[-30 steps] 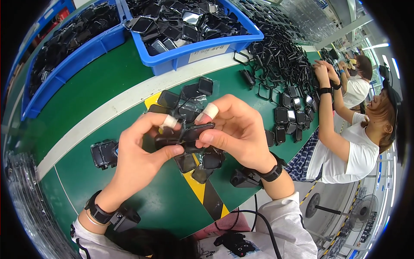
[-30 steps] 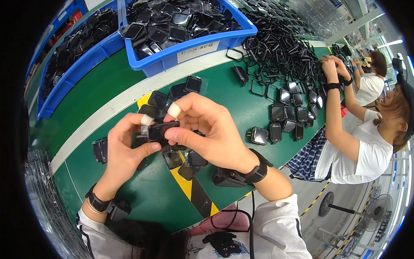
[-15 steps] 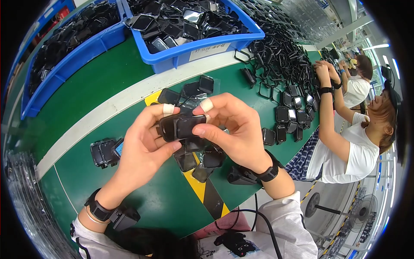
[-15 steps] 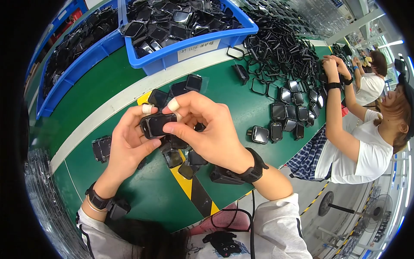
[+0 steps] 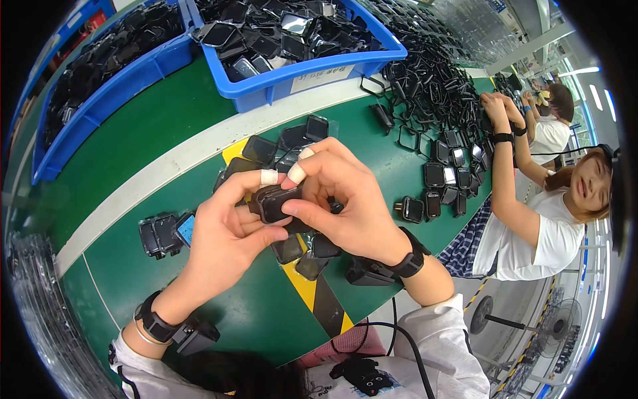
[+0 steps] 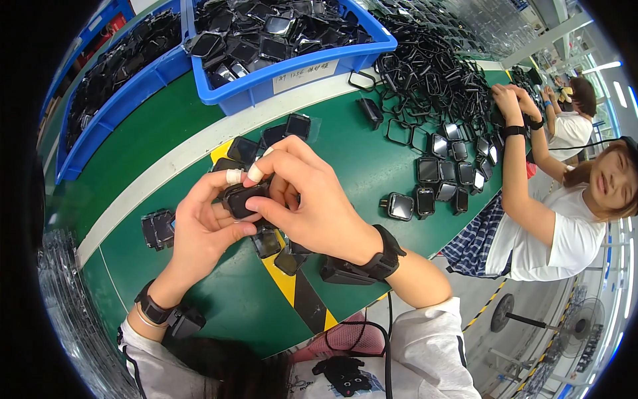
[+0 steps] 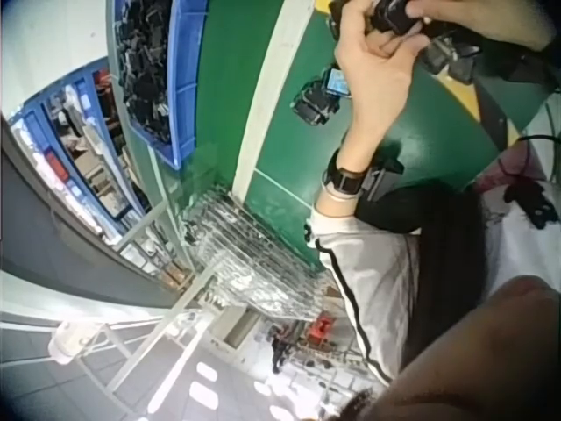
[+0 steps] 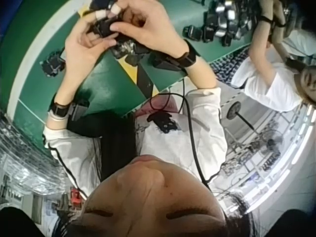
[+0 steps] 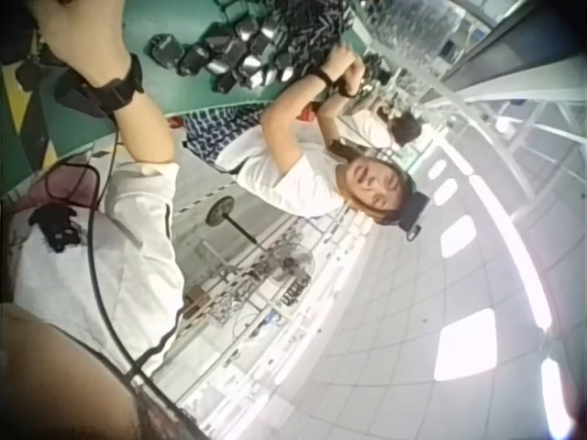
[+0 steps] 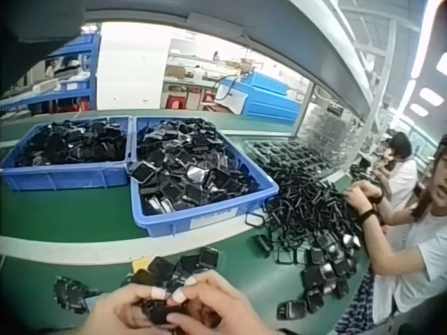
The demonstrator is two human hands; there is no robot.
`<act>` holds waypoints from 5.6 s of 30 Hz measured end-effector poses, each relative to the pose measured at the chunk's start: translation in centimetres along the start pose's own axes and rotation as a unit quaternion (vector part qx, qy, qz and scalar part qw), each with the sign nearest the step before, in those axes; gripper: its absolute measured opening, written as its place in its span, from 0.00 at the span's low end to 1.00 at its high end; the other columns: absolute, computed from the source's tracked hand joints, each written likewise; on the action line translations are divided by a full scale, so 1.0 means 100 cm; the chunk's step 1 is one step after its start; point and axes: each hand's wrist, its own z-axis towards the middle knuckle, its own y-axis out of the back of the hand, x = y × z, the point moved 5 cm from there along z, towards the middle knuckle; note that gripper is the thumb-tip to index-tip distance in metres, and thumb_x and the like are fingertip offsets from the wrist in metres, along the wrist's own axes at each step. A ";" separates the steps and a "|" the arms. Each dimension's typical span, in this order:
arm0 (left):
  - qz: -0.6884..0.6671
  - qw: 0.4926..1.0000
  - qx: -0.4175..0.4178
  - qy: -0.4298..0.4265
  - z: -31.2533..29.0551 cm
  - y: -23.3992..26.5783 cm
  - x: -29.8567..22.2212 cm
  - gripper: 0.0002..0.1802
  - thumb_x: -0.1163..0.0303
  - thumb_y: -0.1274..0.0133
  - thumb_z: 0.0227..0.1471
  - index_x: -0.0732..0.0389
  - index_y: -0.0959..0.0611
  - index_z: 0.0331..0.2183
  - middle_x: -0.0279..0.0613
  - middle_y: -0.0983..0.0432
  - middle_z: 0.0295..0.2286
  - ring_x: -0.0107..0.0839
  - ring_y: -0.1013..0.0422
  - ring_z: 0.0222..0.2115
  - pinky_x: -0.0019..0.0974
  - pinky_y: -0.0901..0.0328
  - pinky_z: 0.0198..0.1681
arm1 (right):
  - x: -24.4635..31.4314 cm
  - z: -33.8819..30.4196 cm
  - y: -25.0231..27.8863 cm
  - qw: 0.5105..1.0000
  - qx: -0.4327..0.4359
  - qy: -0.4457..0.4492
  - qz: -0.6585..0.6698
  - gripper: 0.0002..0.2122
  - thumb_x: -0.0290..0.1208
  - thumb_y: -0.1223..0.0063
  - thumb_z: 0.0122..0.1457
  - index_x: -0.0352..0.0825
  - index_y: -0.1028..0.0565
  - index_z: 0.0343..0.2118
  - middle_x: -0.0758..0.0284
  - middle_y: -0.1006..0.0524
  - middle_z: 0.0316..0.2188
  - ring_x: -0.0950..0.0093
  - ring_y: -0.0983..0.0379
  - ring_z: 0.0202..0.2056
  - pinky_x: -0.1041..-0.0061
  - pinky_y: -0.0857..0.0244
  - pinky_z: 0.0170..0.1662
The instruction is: The person picks up a smartwatch, peels off its protective film, and presses a black frame onto the screen by hand. After repeating this process with another smartwatch, they place both finished units into a plastic tray.
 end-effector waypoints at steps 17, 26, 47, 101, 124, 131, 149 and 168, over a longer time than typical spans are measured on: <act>0.061 0.991 -0.083 -0.083 -0.008 0.005 -0.005 0.17 0.92 0.50 0.43 0.71 0.26 0.38 0.45 0.30 0.38 0.33 0.27 0.39 0.30 0.28 0.39 | 0.005 -0.003 -0.004 0.995 -0.009 0.100 0.001 0.11 0.17 0.37 0.43 0.30 0.29 0.29 0.63 0.27 0.32 0.73 0.28 0.33 0.78 0.34 0.35; 0.086 0.979 -0.043 -0.177 -0.009 0.009 -0.014 0.09 0.90 0.48 0.44 0.72 0.26 0.31 0.43 0.33 0.33 0.30 0.28 0.35 0.28 0.27 0.37 | 0.015 -0.002 -0.010 0.988 -0.039 0.147 -0.027 0.13 0.19 0.35 0.40 0.30 0.30 0.27 0.64 0.28 0.28 0.71 0.29 0.31 0.77 0.35 0.33; 0.334 0.933 0.020 0.135 0.005 0.047 -0.034 0.05 0.75 0.54 0.55 0.66 0.32 0.33 0.43 0.29 0.25 0.28 0.31 0.23 0.31 0.35 0.25 | 0.025 -0.020 -0.071 0.902 0.247 0.240 -0.259 0.15 0.33 0.40 0.45 0.34 0.27 0.37 0.67 0.28 0.35 0.66 0.35 0.46 0.70 0.39 0.46; -0.091 0.970 0.170 0.146 -0.037 -0.043 0.038 0.08 0.82 0.51 0.51 0.65 0.26 0.37 0.43 0.30 0.38 0.30 0.30 0.37 0.31 0.33 0.39 | -0.024 -0.032 0.132 0.915 -0.113 -0.099 -0.374 0.19 0.25 0.35 0.40 0.31 0.28 0.37 0.63 0.28 0.32 0.65 0.29 0.34 0.70 0.33 0.38; -0.079 0.993 -0.050 -0.078 -0.025 -0.014 0.016 0.22 0.82 0.57 0.54 0.65 0.39 0.51 0.51 0.37 0.50 0.41 0.33 0.47 0.38 0.29 0.42 | 0.003 -0.007 0.003 0.995 0.012 -0.014 0.096 0.11 0.18 0.39 0.46 0.32 0.31 0.30 0.68 0.32 0.30 0.78 0.30 0.33 0.82 0.36 0.31; -0.117 0.974 -0.126 -0.145 -0.024 0.007 0.008 0.20 0.82 0.57 0.55 0.65 0.37 0.49 0.50 0.33 0.46 0.39 0.29 0.43 0.39 0.28 0.42 | 0.013 -0.009 0.002 0.948 0.135 0.071 -0.280 0.15 0.24 0.36 0.43 0.31 0.31 0.32 0.64 0.33 0.35 0.68 0.33 0.39 0.76 0.36 0.39; -0.032 0.968 -0.142 -0.204 -0.022 0.005 0.012 0.27 0.86 0.60 0.53 0.65 0.43 0.54 0.48 0.43 0.53 0.38 0.39 0.53 0.44 0.40 0.55 | 0.009 -0.008 -0.008 0.948 0.097 0.059 -0.298 0.22 0.22 0.37 0.40 0.33 0.32 0.41 0.60 0.35 0.41 0.62 0.35 0.43 0.70 0.36 0.44; -0.105 0.983 -0.078 -0.126 -0.022 -0.002 0.018 0.32 0.92 0.59 0.47 0.65 0.43 0.55 0.49 0.42 0.53 0.38 0.38 0.52 0.37 0.40 0.54 | 0.023 -0.007 0.006 0.976 0.080 0.155 -0.129 0.15 0.14 0.39 0.39 0.32 0.27 0.33 0.61 0.35 0.44 0.70 0.31 0.39 0.73 0.32 0.39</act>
